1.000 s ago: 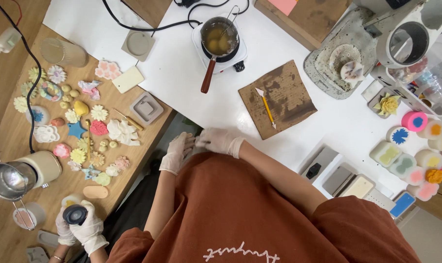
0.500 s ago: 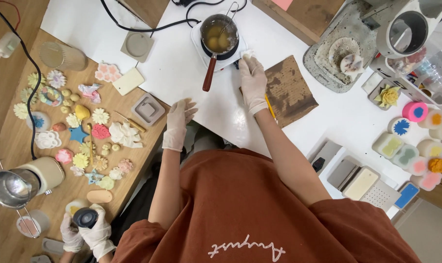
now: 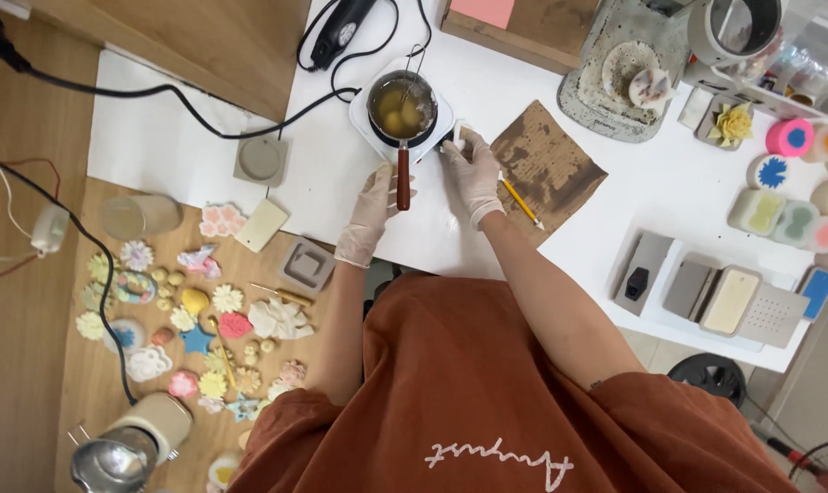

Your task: The person holds a wax-stained wooden board over a work table and scrapes its surface with a small handheld tool, turning the board to reach different areas. They then wipe the board with a tissue and continue scraping near a pot of melting wax on a hot plate.

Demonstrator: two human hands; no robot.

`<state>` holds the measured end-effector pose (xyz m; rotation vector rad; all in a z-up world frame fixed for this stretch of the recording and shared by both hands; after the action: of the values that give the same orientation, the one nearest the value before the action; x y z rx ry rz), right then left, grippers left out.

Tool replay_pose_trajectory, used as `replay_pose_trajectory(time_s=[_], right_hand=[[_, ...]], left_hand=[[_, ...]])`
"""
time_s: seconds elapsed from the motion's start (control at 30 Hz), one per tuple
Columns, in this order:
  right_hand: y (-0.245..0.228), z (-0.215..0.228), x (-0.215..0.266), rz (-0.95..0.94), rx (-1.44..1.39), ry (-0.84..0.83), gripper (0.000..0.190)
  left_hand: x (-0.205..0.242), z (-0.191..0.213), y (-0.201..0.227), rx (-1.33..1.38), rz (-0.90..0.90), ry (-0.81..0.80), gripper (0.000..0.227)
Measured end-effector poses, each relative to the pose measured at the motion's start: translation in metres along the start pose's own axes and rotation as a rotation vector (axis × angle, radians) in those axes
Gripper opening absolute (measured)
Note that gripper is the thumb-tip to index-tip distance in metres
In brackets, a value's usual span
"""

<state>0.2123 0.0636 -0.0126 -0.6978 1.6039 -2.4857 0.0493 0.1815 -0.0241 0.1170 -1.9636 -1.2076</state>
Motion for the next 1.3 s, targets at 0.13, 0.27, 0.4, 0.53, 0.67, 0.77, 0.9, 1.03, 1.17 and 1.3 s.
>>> replay_pose_trajectory(time_s=[0.13, 0.27, 0.4, 0.53, 0.67, 0.77, 0.9, 1.03, 1.17, 1.3], right_hand=[[0.045, -0.018, -0.011, 0.056, -0.082, 0.028, 0.036], [0.055, -0.035, -0.019, 0.131, -0.058, 0.130, 0.032], [0.053, -0.035, -0.028, 0.047, -0.195, 0.174, 0.031], [0.048, -0.027, -0.032, -0.136, -0.485, 0.140, 0.032], [0.020, -0.027, -0.019, -0.190, -0.401, 0.194, 0.035], [0.008, -0.035, -0.010, -0.070, -0.432, 0.160, 0.037], [0.020, -0.041, -0.016, -0.117, -0.525, 0.214, 0.035], [0.014, -0.037, -0.021, -0.227, -0.815, 0.236, 0.025], [-0.003, -0.021, -0.018, -0.406, -0.540, 0.223, 0.028], [0.008, -0.026, -0.004, -0.260, -0.298, 0.278, 0.032]], left_hand=[[-0.016, -0.007, -0.014, 0.067, 0.089, -0.098, 0.059], [-0.033, -0.004, -0.030, 0.146, 0.154, -0.161, 0.063], [-0.049, -0.002, -0.038, 0.166, 0.164, -0.224, 0.066], [-0.060, -0.001, -0.043, 0.193, 0.175, -0.234, 0.069], [-0.073, 0.001, -0.067, 0.256, 0.169, -0.245, 0.068], [-0.072, 0.001, -0.069, 0.289, 0.177, -0.239, 0.068], [-0.076, 0.001, -0.075, 0.273, 0.183, -0.230, 0.067], [-0.076, 0.001, -0.071, 0.261, 0.177, -0.267, 0.069], [-0.067, -0.002, -0.063, 0.251, 0.185, -0.289, 0.071], [-0.070, -0.001, -0.070, 0.267, 0.197, -0.293, 0.074]])
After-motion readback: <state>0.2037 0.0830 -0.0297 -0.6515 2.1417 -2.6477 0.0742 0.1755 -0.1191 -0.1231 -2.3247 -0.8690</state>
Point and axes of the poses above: each hand's wrist, its own x-axis away from the middle knuckle, its own z-axis out of the back of the hand, y = z × x, the point moved 2 cm from there along -x, towards the middle knuckle, and after that the axes turned 2 degrees about -x, right-handed, at the moved point
